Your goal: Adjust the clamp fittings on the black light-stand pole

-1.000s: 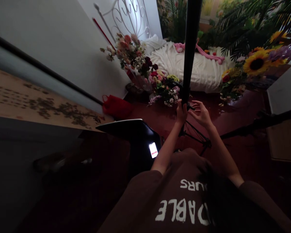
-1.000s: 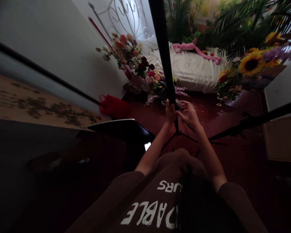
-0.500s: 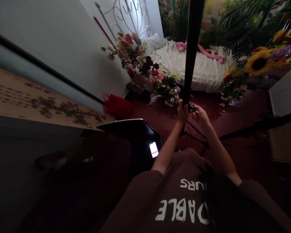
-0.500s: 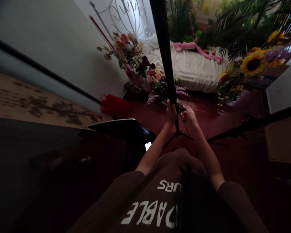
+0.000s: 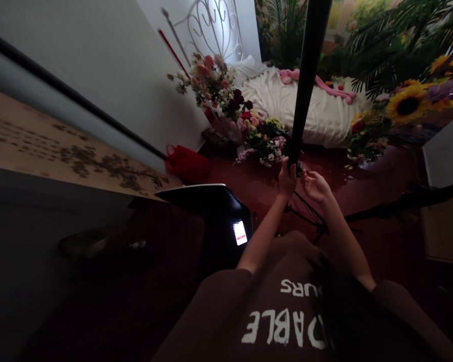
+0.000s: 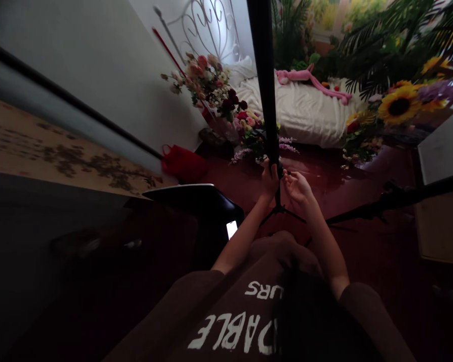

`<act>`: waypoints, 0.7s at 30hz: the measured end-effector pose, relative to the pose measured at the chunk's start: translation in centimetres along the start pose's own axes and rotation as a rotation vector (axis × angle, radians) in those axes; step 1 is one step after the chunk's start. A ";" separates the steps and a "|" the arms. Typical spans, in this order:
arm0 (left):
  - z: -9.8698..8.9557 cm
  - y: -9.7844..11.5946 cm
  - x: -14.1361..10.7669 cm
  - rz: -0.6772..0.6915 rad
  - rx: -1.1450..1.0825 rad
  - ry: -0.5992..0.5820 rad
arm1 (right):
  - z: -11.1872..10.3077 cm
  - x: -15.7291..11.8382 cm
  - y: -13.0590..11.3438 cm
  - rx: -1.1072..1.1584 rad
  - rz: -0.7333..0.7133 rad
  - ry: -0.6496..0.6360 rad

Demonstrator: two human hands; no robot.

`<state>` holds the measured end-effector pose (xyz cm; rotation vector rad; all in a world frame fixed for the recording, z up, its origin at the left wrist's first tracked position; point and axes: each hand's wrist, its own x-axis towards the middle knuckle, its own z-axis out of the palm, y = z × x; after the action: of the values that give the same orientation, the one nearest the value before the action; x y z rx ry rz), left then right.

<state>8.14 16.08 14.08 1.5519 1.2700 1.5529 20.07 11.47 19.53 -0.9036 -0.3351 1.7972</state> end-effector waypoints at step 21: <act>10.7 3.8 -13.1 -0.038 -0.094 -0.815 | -15.3 -20.6 -2.5 -0.009 -0.477 0.838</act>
<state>21.12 5.05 10.86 1.8005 0.7354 0.7757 36.13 -8.65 19.37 -1.3567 -0.0064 0.8772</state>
